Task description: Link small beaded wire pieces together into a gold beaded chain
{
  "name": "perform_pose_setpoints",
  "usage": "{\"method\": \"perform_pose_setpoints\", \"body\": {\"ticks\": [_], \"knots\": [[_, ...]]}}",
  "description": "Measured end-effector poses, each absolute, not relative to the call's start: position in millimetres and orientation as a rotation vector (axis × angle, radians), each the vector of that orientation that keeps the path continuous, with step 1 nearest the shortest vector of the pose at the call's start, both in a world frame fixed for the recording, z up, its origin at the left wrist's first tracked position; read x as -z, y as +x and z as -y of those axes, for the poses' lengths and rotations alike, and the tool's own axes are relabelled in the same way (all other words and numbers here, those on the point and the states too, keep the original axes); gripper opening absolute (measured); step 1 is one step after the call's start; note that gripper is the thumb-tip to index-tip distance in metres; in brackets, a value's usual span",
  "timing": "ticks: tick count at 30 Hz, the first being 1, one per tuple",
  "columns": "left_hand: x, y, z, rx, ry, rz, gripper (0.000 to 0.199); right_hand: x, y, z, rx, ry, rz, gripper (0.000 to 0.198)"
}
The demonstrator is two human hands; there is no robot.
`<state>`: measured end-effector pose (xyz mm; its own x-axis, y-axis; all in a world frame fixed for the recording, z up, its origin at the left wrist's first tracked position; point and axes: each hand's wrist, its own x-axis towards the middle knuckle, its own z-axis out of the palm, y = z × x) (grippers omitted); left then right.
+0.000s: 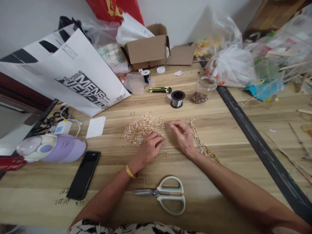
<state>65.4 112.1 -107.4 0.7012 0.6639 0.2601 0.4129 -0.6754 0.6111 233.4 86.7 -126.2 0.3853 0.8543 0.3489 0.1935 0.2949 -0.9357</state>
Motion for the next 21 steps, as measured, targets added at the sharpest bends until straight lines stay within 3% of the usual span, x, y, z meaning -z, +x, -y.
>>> {"method": "perform_pose_setpoints", "body": {"ticks": [9,21], "knots": [[93,77,-106,-0.353,2.647,-0.755,0.020,125,235,-90,-0.656,-1.245,1.014,0.013],[102,87,-110,-0.309,2.751,-0.748,0.021,130,236,-91,-0.703,-1.228,1.084,0.017]]}}
